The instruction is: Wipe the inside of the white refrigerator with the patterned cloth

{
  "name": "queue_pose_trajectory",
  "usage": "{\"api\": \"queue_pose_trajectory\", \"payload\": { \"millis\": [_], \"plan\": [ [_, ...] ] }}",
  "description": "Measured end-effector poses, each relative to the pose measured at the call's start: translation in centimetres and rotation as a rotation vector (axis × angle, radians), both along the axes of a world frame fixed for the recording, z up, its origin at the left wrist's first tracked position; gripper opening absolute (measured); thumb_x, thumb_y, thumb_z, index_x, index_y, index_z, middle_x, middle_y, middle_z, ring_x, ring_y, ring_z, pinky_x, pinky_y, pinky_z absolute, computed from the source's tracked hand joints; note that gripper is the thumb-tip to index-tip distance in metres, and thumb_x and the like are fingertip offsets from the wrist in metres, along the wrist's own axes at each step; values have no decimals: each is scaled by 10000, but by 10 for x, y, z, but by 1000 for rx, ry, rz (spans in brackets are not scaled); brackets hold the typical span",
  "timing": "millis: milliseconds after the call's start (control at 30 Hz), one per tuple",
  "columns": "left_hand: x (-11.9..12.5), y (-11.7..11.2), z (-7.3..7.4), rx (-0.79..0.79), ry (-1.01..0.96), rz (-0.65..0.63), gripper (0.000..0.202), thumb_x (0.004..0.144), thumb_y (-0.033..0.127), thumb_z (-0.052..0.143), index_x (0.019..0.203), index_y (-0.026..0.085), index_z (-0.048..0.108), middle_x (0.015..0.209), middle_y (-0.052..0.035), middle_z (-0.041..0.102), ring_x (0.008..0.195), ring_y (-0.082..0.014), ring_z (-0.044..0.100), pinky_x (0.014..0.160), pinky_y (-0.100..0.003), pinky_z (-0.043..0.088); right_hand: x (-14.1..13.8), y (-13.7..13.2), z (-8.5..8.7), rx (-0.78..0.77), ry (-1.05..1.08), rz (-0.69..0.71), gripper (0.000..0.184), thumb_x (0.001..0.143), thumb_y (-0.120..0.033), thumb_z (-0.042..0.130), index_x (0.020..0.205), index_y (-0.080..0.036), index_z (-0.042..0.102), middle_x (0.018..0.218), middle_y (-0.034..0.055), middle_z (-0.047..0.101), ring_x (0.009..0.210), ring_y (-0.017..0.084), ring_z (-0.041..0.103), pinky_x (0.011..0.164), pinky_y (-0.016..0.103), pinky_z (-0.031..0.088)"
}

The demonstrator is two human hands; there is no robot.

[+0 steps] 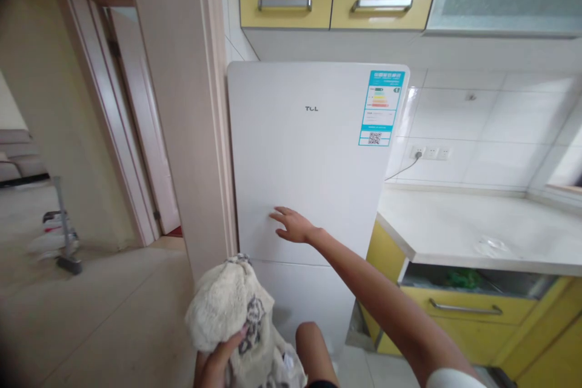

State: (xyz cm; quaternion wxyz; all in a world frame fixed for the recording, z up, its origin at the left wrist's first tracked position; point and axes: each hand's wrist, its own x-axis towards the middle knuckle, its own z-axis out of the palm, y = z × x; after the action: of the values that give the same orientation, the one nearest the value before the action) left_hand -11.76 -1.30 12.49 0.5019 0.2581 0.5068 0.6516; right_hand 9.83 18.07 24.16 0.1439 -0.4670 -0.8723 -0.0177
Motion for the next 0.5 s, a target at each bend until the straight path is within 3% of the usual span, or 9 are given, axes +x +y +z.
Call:
{"api": "queue_pose_trajectory", "payload": {
  "millis": [100, 167, 267, 333, 433, 500],
  "plan": [
    [17, 20, 16, 16, -142, 51, 505, 625, 258, 813, 1117, 239, 699, 1127, -77, 771, 1203, -325, 677, 1049, -464, 539, 1, -22, -10, -32, 230, 51, 548, 908, -251, 598, 1447, -168, 548, 1483, 175, 561, 1373, 276, 542, 1164, 495, 449],
    [25, 30, 26, 85, -186, 98, 605, 619, 256, 819, 1205, 237, 670, 1218, -85, 747, 1237, -317, 659, 1069, -455, 526, 1, -45, -16, -69, 415, 74, 469, 930, -304, 586, 1388, -202, 592, 1345, 140, 663, 1211, 240, 645, 1029, 449, 556],
    [32, 47, 32, 206, -84, 125, 631, 659, 292, 807, 1265, 217, 645, 1292, -104, 716, 1267, -316, 638, 1099, -465, 503, 3, -86, -23, -208, 689, 27, 425, 966, -460, 573, 1308, -215, 634, 1108, 95, 726, 980, 191, 693, 809, 357, 604],
    [36, 56, 30, 266, 32, 137, 611, 691, 309, 790, 1274, 202, 641, 1281, -108, 721, 1283, -310, 627, 1125, -466, 479, 7, -114, -26, -416, 851, -3, 525, 956, -586, 565, 1322, -212, 614, 982, 67, 713, 879, 175, 693, 758, 342, 600],
    [45, 59, 23, 319, 148, 96, 561, 692, 336, 784, 1221, 185, 675, 1190, -114, 756, 1243, -315, 652, 1106, -459, 497, 16, -148, -32, -831, 982, 24, 740, 901, -725, 562, 1453, -236, 496, 1108, 101, 687, 973, 204, 705, 781, 363, 611],
    [55, 54, 18, 348, 195, -24, 522, 668, 364, 801, 1150, 183, 711, 1139, -119, 771, 1191, -326, 681, 1072, -458, 525, 21, -164, -37, -944, 1000, 74, 847, 846, -768, 603, 1510, -272, 430, 1329, 141, 615, 1140, 239, 661, 850, 383, 606]
  ]
}}
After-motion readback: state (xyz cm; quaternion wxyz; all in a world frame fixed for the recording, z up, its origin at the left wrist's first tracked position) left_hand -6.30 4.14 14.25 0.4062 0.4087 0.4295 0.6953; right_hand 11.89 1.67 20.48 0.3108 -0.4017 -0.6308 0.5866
